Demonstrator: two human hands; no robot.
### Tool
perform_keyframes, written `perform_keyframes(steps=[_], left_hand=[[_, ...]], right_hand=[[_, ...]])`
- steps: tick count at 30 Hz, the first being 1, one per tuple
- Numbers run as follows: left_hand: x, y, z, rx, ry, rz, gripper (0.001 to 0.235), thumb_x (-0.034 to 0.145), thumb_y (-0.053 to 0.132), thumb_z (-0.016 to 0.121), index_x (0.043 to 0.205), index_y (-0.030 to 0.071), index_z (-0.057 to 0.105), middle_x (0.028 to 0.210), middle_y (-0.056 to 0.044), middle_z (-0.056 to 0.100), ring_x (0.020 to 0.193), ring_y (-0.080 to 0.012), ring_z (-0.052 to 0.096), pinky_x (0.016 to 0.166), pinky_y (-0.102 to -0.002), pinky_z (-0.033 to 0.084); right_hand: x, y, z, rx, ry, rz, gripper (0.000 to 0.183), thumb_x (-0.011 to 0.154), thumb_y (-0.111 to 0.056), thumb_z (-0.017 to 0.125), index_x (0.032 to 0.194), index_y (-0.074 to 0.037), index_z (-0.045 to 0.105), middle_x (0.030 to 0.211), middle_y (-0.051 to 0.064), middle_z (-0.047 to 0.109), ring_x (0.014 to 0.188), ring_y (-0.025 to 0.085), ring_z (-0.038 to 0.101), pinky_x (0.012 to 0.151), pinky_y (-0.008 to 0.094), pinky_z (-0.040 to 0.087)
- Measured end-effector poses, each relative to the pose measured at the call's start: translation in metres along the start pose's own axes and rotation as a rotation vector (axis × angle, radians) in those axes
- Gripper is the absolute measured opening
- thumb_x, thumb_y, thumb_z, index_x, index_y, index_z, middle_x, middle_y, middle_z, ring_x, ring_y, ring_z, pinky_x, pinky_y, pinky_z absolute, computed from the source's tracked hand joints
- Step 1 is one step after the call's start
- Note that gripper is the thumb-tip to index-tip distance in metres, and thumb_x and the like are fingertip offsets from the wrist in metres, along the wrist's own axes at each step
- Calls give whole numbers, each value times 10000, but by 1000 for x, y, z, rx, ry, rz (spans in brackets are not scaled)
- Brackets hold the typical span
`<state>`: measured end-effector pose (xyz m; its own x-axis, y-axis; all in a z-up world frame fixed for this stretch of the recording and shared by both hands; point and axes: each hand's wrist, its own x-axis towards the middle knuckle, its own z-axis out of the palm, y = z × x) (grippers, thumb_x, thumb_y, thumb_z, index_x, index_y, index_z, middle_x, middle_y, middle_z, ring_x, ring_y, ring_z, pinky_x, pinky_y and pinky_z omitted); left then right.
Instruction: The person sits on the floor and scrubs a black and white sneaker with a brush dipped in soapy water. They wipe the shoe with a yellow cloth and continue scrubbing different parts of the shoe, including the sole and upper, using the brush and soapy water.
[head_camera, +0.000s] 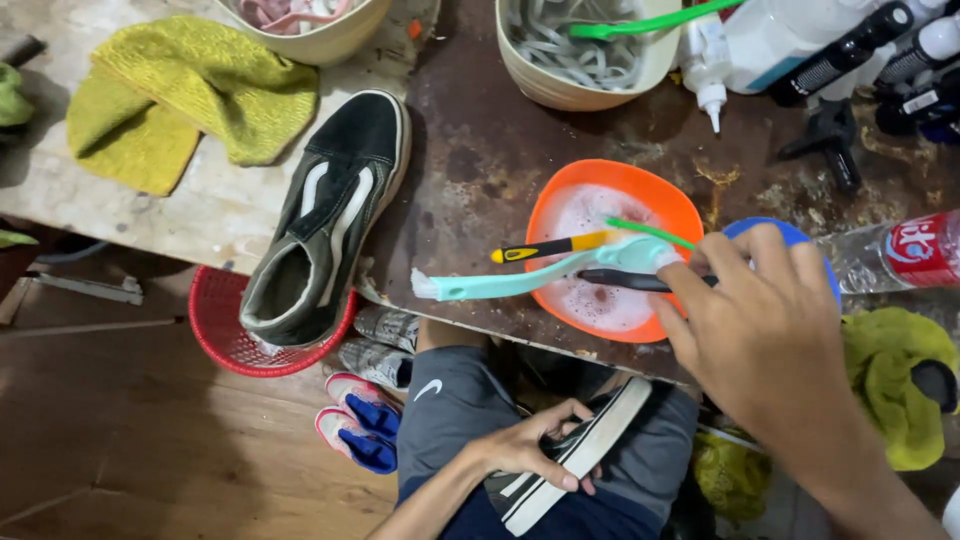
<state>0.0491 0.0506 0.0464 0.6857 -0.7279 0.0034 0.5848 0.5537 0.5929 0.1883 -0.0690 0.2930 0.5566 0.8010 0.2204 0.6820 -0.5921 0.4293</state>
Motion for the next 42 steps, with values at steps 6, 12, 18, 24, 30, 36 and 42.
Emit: perform_keyframes(steps=[6,12,18,24,30,36,42], left_hand=[[0,-10,-2,-91,-1,-10,657,790,156,745,1274,14,325,1034,-194,595,925,-257,647,799,-339,569],[5,-17,-5,-107,10,28,645,807,240,750,1241,16,328,989,-181,608,872,-220,641,776,-327,568],[7,-14,-2,34,57,6,636,783,373,742,1186,79,347,938,-113,620,794,-164,627,689,-273,510],[8,-15,-2,54,48,7,627,788,415,731,1159,85,347,944,-129,619,784,-163,625,690,-262,496],[12,-20,-6,86,63,-15,594,806,408,711,1151,100,338,923,-119,624,764,-158,628,640,-255,504],[12,-24,-7,72,95,-33,641,806,383,710,1212,78,318,920,-125,608,762,-163,627,640,-277,539],[12,-19,-3,60,159,-61,696,753,350,740,1273,31,405,869,-102,610,727,-160,621,600,-274,541]], right_hand=[[11,9,-14,-51,-8,-131,112,859,-214,676,883,-145,591,909,19,578,841,238,529,708,333,376],[-10,8,-25,-189,-224,14,190,876,-328,585,1049,-252,573,833,-14,550,700,192,574,646,295,462],[-4,-7,-21,144,-101,74,144,891,-218,597,954,-92,570,830,64,519,789,231,516,636,341,448],[-16,-12,-2,-86,-53,348,293,1008,-448,644,872,-192,598,770,0,504,716,190,536,425,327,359],[-17,-14,9,18,-8,385,272,987,-414,648,833,-192,619,701,12,508,620,208,559,424,355,364],[-16,-13,10,13,96,351,215,1000,-277,671,814,-176,630,702,11,505,672,194,554,486,333,382],[-25,-11,4,-68,117,261,408,1029,-397,717,735,-172,548,665,-5,465,609,170,506,519,291,381]])
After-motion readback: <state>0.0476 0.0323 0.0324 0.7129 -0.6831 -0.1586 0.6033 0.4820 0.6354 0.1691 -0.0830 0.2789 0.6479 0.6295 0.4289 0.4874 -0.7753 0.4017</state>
